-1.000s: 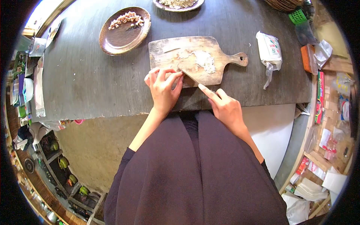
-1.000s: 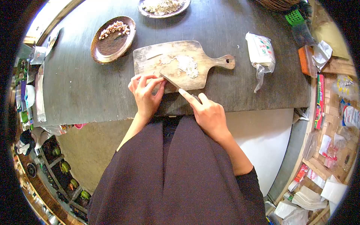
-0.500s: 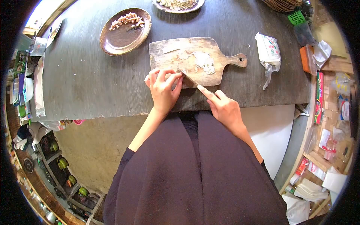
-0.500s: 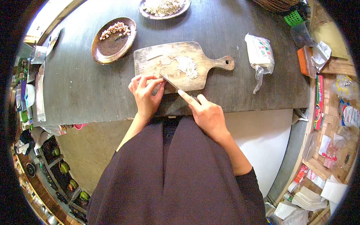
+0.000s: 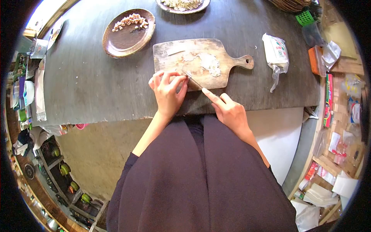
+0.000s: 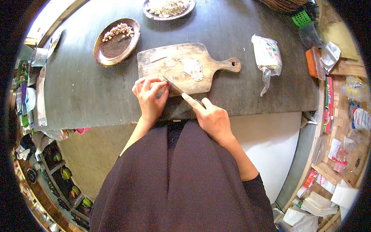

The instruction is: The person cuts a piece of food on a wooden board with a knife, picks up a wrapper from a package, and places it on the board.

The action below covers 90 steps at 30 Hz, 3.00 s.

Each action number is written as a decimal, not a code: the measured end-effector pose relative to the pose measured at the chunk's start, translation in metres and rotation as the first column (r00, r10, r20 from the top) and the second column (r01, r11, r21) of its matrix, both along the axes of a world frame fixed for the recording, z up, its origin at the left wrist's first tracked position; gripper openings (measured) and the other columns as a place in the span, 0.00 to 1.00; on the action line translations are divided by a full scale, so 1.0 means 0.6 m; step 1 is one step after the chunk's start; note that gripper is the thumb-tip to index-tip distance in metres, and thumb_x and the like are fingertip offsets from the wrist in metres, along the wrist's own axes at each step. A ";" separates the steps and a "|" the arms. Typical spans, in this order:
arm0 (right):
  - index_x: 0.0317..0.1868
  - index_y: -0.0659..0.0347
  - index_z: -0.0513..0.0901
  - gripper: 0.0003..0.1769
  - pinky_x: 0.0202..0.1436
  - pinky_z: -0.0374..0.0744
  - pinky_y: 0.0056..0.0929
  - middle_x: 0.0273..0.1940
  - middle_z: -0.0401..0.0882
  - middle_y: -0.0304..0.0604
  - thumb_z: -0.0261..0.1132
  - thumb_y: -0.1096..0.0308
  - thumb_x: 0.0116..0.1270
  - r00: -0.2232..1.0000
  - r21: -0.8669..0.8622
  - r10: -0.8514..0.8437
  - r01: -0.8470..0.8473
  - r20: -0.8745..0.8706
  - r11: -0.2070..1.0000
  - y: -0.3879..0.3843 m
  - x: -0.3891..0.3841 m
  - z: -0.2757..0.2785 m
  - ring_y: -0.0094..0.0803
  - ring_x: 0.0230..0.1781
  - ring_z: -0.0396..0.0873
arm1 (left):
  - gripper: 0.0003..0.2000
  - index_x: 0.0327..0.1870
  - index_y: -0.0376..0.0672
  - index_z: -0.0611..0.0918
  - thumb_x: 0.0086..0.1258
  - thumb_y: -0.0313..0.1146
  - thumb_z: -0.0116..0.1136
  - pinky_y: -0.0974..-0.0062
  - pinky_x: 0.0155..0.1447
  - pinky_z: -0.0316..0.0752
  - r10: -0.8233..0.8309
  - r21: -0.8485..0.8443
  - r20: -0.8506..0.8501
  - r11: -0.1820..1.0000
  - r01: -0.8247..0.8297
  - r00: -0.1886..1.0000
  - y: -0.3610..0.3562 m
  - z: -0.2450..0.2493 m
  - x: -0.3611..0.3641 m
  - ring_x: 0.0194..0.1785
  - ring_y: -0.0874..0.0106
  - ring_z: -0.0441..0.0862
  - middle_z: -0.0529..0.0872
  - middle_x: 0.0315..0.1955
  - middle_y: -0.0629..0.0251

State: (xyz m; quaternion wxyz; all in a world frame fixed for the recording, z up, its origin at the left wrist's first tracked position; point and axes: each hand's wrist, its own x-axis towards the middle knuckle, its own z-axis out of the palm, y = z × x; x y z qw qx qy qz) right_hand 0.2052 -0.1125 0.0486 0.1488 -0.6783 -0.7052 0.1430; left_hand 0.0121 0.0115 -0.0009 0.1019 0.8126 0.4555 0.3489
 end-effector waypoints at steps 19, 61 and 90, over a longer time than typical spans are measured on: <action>0.77 0.30 0.71 0.35 0.28 0.84 0.40 0.33 0.75 0.43 0.65 0.66 0.72 0.998 0.009 -0.009 0.009 0.058 1.000 -0.006 -0.006 -0.003 0.41 0.24 0.83 | 0.10 0.40 0.55 0.90 0.57 0.33 0.76 0.57 0.65 0.63 -0.001 0.008 0.011 1.000 0.000 1.000 0.001 0.000 -0.001 0.58 0.59 0.76 0.87 0.45 0.74; 0.76 0.26 0.73 0.35 0.27 0.83 0.38 0.31 0.74 0.42 0.65 0.67 0.71 0.994 0.052 -0.047 0.042 0.097 0.998 -0.009 -0.018 -0.009 0.38 0.23 0.82 | 0.09 0.39 0.54 0.90 0.57 0.32 0.76 0.57 0.65 0.63 0.005 -0.013 0.011 1.000 -0.005 1.000 -0.001 -0.001 -0.002 0.58 0.59 0.76 0.87 0.45 0.74; 0.75 0.24 0.73 0.34 0.24 0.83 0.37 0.30 0.73 0.40 0.67 0.63 0.72 0.992 0.068 -0.064 0.057 0.109 0.996 -0.018 -0.021 -0.015 0.36 0.20 0.82 | 0.09 0.38 0.53 0.90 0.56 0.32 0.77 0.58 0.64 0.63 -0.003 0.001 0.026 1.000 0.003 1.000 0.001 -0.002 -0.002 0.57 0.60 0.76 0.87 0.44 0.73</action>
